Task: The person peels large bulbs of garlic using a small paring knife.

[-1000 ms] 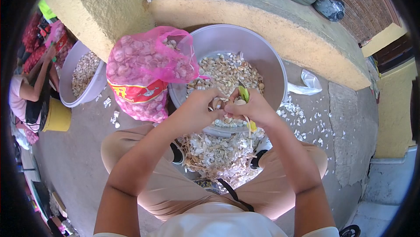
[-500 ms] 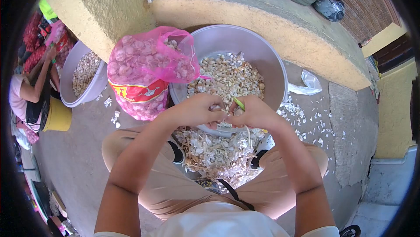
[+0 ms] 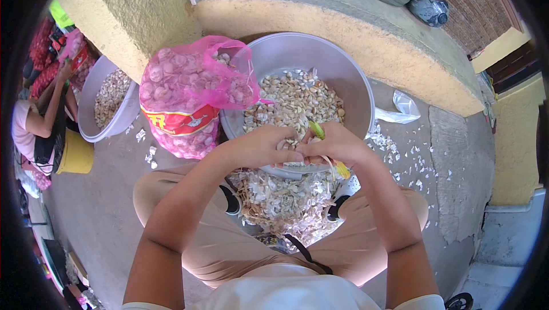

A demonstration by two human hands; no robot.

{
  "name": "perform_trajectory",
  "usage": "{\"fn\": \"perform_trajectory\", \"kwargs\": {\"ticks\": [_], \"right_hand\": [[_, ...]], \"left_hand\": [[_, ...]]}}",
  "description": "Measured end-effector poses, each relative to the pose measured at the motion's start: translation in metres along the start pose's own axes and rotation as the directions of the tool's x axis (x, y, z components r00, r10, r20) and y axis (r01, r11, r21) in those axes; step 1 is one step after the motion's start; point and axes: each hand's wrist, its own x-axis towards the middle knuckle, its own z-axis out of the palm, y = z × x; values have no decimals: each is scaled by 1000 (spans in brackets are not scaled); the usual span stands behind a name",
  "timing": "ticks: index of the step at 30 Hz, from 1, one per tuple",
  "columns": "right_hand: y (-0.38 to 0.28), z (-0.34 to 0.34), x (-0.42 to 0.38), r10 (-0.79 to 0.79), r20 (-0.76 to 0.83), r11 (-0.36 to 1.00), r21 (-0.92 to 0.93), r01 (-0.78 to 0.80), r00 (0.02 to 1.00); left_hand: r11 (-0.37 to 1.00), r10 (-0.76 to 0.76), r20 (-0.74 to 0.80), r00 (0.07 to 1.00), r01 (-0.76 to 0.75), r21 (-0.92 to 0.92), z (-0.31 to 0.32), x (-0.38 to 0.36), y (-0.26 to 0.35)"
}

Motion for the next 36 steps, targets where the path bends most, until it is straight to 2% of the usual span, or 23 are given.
{"fn": "perform_trajectory", "kwargs": {"ticks": [2, 8, 11, 14, 17, 20, 23, 26, 31, 36], "right_hand": [[-2, 0, -1, -1, 23, 999, -49, 2, 1000], [-15, 3, -10, 18, 112, 969, -248, 10, 993], [-17, 2, -12, 7, 187, 977, -212, 34, 982], [-16, -1, -14, 1, 206, 994, -109, 22, 979], [-9, -3, -12, -36, 169, 998, -52, 46, 985], [-5, -3, -12, -63, 111, 995, -75, 72, 992], [-9, -2, -15, -34, 53, 993, -113, 40, 998], [-13, -3, -17, -20, 15, 996, -92, 22, 1000], [-11, -1, -15, -10, -23, 993, -117, 7, 1000], [-2, -2, -11, -59, 16, 998, 1, 59, 998]], "left_hand": [[996, 35, 33, 999, -38, 84, -2, -2, 5], [996, -21, 113, 993, 11, 89, -4, -6, 11], [981, -6, 195, 981, 44, -188, -4, -8, 7], [955, -20, 201, 979, 78, -286, -4, -9, 8], [979, 56, 91, 994, -37, -201, 1, -6, 4], [995, 63, 64, 996, -58, -83, 4, -2, -1], [994, 71, -17, 997, -72, -88, 10, -1, -2], [975, 48, -105, 993, -70, -211, 15, 0, 1], [982, 21, -124, 992, -44, -185, 16, 3, 7], [991, 26, -199, 980, -50, -120, 19, 4, 6]]}}
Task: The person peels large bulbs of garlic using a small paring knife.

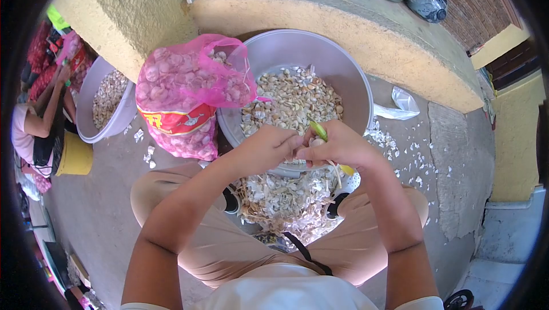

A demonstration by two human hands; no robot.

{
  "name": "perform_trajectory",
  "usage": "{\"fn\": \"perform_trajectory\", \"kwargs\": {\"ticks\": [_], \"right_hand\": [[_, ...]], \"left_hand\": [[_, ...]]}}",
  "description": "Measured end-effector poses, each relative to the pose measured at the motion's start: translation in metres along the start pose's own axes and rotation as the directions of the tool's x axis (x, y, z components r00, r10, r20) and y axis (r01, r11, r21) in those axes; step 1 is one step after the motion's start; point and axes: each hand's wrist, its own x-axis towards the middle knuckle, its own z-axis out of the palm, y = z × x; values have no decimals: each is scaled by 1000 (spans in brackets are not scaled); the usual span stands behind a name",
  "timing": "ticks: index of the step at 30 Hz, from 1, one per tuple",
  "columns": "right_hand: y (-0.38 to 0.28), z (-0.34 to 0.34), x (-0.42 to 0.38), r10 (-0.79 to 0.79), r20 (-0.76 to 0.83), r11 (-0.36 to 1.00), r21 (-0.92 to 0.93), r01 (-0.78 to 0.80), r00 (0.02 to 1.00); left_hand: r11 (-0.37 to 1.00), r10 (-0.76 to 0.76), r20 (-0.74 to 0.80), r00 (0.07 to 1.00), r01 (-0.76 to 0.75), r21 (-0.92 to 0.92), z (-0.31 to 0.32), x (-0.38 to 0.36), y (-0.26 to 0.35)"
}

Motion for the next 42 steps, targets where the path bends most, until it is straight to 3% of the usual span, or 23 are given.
{"fn": "perform_trajectory", "kwargs": {"ticks": [11, 13, 17, 22, 25, 28, 31, 34, 37, 40, 42], "right_hand": [[3, 8, 0, -28, -55, 995, 97, 33, 998], [5, 12, 0, -119, -102, 986, 101, 129, 988], [2, 6, 1, -37, -100, 990, 128, 50, 994], [3, 1, 6, -141, -87, 946, 281, 160, 986], [3, 3, 5, -187, -159, 922, 312, 229, 969], [5, -2, 7, -163, -219, 821, 511, 255, 962], [15, -7, 15, -178, -129, 629, 748, 214, 976], [17, -9, 25, -35, -251, 593, 774, 222, 967], [0, -5, 23, 102, -419, 773, 604, 193, 902], [0, -4, 25, 20, -504, 901, 382, 203, 863], [-2, 1, 22, -122, -482, 949, 199, 244, 868]], "left_hand": [[919, -157, 15, 987, 152, -364, 4, 1, -12], [870, -138, -3, 990, 120, -477, 4, 3, -18], [725, -239, 36, 970, 203, -658, 2, 11, -21], [653, -148, 47, 988, 133, -745, -1, 15, -22], [585, -128, 33, 991, 102, -804, -2, 12, -15], [531, -112, 4, 994, 64, -845, -3, 11, -17], [502, -140, -25, 990, 49, -863, -4, 11, -17], [444, -243, -43, 969, 71, -893, -5, 12, -12], [371, -284, -58, 957, 54, -927, -4, 14, -12], [313, -255, -47, 966, 37, -949, -6, 13, -9], [261, -185, 4, 983, 53, -964, -8, 11, -11]]}}
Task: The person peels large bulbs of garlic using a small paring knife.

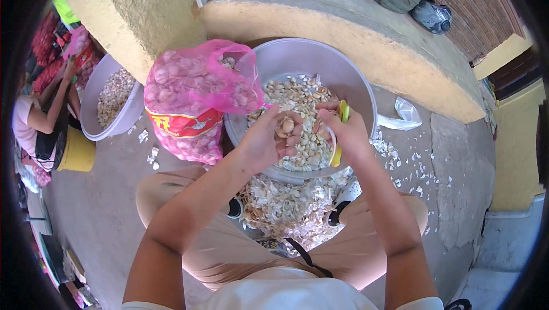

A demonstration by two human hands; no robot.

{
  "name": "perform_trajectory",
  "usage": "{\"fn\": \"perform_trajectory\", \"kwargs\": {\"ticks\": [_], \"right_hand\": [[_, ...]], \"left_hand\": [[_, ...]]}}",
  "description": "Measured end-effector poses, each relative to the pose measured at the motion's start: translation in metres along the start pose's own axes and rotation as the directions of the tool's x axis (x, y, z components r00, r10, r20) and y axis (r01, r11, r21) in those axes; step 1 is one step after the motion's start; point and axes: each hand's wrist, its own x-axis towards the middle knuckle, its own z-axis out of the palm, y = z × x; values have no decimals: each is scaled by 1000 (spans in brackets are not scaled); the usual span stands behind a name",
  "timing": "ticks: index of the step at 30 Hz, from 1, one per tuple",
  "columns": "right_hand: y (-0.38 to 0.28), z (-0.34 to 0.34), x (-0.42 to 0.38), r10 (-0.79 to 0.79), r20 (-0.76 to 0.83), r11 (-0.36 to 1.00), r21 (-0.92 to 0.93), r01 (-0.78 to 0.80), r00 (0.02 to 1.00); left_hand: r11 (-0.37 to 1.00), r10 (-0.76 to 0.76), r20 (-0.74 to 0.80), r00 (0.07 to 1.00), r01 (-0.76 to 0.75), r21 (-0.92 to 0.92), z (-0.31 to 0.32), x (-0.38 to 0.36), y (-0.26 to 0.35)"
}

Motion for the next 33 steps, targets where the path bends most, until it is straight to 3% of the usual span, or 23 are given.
{"fn": "perform_trajectory", "kwargs": {"ticks": [5, 8, 13, 16, 19, 22, 25, 28, 33], "right_hand": [[-14, 14, -22, -161, 129, 960, -207, 186, 978], [-13, 12, -23, -261, 140, 869, -397, 296, 955], [-16, 14, -27, -384, 111, 810, -436, 392, 917], [-17, 12, -23, -271, 22, 913, -312, 264, 962], [-20, 10, -17, -144, 94, 979, -129, 156, 985], [-25, 10, -18, -107, 96, 967, -221, 126, 990], [-25, 11, -16, -140, 154, 975, -149, 163, 978], [-29, 12, -17, -68, 223, 995, -56, 82, 972], [-28, 13, -18, -84, 182, 993, -66, 97, 980]], "left_hand": [[986, -82, 240, 967, 114, -124, -3, -5, 3], [995, -83, 44, 996, 86, -57, 17, -13, 5], [995, -94, 30, 995, 95, -21, 18, -12, 3], [985, -168, 80, 983, 165, 42, 15, -9, 1], [966, -255, 118, 960, 250, 59, 12, -7, -4], [960, -278, 127, 952, 269, 81, 12, -7, -7], [959, -275, 155, 949, 259, 116, 8, -7, -7], [957, -279, 188, 942, 255, 140, 5, -7, -7], [954, -287, 224, 931, 255, 158, 4, -7, -7]]}}
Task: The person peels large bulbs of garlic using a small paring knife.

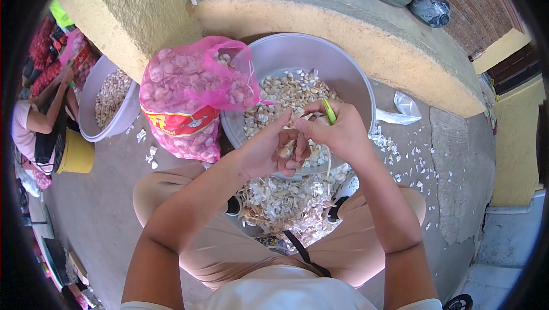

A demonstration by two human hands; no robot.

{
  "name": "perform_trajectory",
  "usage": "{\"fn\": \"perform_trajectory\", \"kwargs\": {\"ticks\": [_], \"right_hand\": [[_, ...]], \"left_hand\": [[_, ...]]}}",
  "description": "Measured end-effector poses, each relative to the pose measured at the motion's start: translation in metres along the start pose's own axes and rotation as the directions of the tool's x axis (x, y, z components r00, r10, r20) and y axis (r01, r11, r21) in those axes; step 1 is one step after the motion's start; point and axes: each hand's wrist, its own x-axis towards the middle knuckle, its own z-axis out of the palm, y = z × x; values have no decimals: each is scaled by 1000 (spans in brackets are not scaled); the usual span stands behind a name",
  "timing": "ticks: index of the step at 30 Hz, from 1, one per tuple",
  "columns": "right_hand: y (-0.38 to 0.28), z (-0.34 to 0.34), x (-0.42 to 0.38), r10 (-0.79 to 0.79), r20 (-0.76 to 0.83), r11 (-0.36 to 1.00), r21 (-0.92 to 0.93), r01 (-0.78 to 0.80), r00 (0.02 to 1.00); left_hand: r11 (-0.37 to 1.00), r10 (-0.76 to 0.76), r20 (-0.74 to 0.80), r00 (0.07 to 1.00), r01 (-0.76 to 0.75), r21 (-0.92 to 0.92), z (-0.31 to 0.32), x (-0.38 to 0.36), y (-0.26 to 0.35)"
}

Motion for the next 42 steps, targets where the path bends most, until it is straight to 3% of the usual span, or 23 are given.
{"fn": "perform_trajectory", "kwargs": {"ticks": [14, 20, 23, 25, 28, 31, 34, 38, 42], "right_hand": [[-4, 0, 1, 24, -44, 995, -97, -28, 999], [-14, -6, -6, 22, -90, 989, -141, -35, 996], [-12, -9, -8, 15, -86, 955, -293, -40, 996], [-1, -11, -5, 31, -68, 870, -489, -61, 997], [1, 0, -8, 38, 54, 769, -640, 5, 998], [18, 8, -7, -134, 10, 692, -715, 101, 991], [22, 6, -5, -112, 21, 674, -733, 91, 994], [28, -2, 2, 0, 21, 862, -507, 10, 1000], [25, -5, 6, 86, -22, 918, -388, -87, 996]], "left_hand": [[999, -27, -38, 999, 26, -34, 5, 1, -1], [993, 20, 161, 987, -2, -115, 1, -3, 3], [991, 128, -182, 975, -119, 60, 9, 3, 2], [968, 230, -214, 949, -202, 145, 3, 7, -2], [927, 316, -240, 918, -244, 285, -2, 9, -5], [868, 365, -213, 906, -248, 430, -6, 12, -10], [844, 352, -196, 915, -221, 488, -11, 15, -11], [857, 291, -203, 935, -160, 490, -10, 8, -1], [851, 286, -206, 936, -150, 503, -6, 8, 2]]}}
